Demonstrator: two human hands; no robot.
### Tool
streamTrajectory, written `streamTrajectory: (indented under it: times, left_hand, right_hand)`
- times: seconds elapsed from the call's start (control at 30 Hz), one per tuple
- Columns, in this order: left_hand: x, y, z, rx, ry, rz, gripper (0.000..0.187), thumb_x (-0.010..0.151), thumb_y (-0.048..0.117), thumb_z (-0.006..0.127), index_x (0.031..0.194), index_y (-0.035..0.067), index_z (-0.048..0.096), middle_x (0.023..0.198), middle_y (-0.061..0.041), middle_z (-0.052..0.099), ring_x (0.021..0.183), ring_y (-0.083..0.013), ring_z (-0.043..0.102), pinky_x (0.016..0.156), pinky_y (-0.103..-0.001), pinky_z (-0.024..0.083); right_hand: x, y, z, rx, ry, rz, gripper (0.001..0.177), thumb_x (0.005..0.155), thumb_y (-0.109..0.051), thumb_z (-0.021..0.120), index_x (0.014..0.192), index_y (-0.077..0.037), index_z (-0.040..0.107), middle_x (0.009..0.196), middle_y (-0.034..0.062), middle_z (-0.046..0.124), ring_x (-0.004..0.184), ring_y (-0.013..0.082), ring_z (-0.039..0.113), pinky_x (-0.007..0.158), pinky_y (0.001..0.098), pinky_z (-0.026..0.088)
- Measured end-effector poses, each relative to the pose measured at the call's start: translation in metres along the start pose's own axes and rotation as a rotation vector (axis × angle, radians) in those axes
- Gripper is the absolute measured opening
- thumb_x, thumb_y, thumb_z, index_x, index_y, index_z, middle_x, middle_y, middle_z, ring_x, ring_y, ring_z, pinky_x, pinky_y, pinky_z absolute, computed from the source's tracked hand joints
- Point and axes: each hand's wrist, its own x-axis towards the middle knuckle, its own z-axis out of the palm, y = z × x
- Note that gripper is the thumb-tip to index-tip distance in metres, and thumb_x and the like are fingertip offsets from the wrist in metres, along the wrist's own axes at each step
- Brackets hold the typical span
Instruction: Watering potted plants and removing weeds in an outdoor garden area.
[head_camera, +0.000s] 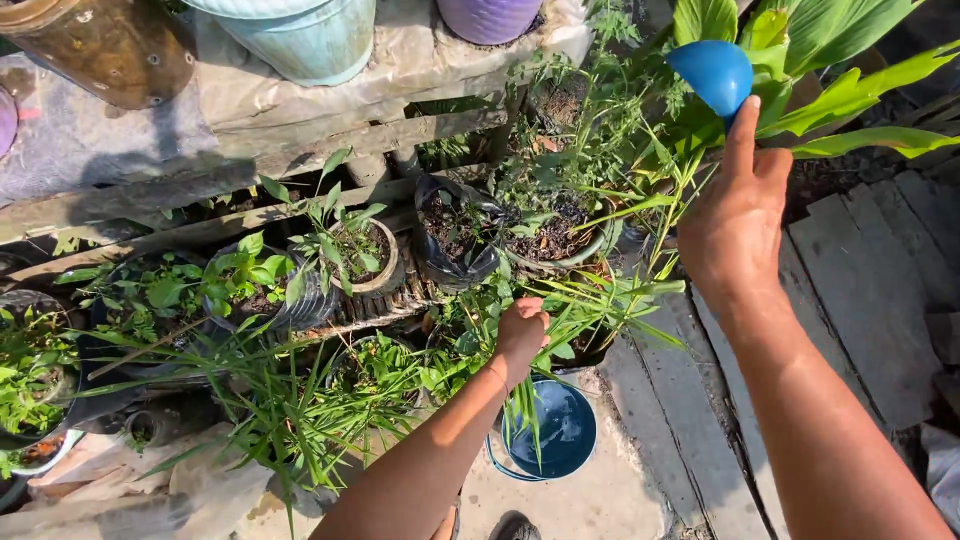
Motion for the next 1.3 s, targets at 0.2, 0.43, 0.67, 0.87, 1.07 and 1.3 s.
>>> streamTrajectory:
  times: [0.2,0.43,0.67,0.87,1.07,1.3]
  left_hand:
    - [0.010,-0.068,0.013,0.025,-0.185,0.085,0.029,0.099,0.000,0.055,0.127,-0.006,0.058,0.105,-0.011,0.063,0.092,-0.0214,0.061,0.074,-0.036,0.051]
    - [-0.053,-0.172,0.011,0.131,-0.292,-0.096,0.049,0.093,0.012,0.053,0.141,0.011,0.054,0.137,-0.009,0.063,0.123,-0.0217,0.062,0.097,-0.041,0.055]
    - [-0.026,-0.336,-0.028,0.663,-0.215,-0.241,0.093,0.100,0.060,0.049,0.158,-0.004,0.016,0.162,-0.030,0.029,0.151,-0.0377,0.032,0.120,-0.039,0.030]
    - [0.056,-0.453,-0.065,0.683,-0.003,0.137,0.082,0.098,0.056,0.057,0.147,-0.009,0.041,0.145,-0.036,0.049,0.137,-0.0449,0.048,0.110,-0.045,0.041]
    - [0.158,-0.573,-0.110,0.551,0.009,0.436,0.054,0.106,0.045,0.056,0.111,-0.009,0.061,0.101,-0.024,0.064,0.095,-0.0366,0.060,0.082,-0.045,0.047]
    - [0.089,-0.482,-0.095,0.198,-0.031,0.085,0.050,0.102,0.037,0.074,0.096,-0.010,0.059,0.085,-0.013,0.057,0.076,-0.0239,0.053,0.066,-0.041,0.042]
  right_hand:
    - [-0.121,0.000,-0.003,0.204,-0.043,0.063,0.068,0.102,0.008,0.048,0.162,0.006,0.018,0.112,0.0331,0.053,0.092,0.0487,0.058,0.081,0.0551,0.048]
    - [-0.377,0.072,0.154,0.257,-0.455,0.382,0.048,0.092,-0.002,0.048,0.139,0.004,0.042,0.109,0.0384,0.062,0.097,0.0568,0.062,0.082,0.0591,0.051]
    - [-0.580,0.149,0.408,0.221,-0.901,0.247,0.036,0.084,-0.027,0.066,0.115,-0.009,0.066,0.110,0.0251,0.071,0.102,0.0417,0.070,0.087,0.0470,0.057]
    - [-0.648,0.183,0.518,0.172,-0.909,0.239,0.037,0.083,-0.037,0.070,0.099,-0.003,0.072,0.102,0.0237,0.074,0.099,0.0385,0.073,0.081,0.0459,0.059]
    - [-0.600,0.146,0.487,0.295,-0.867,0.598,0.035,0.083,-0.038,0.069,0.100,-0.008,0.076,0.100,0.0236,0.073,0.100,0.0414,0.070,0.085,0.0467,0.056]
    - [-0.564,0.109,0.411,0.383,-0.633,0.774,0.037,0.091,-0.044,0.061,0.098,-0.013,0.079,0.089,0.0240,0.072,0.091,0.0427,0.072,0.080,0.0450,0.056]
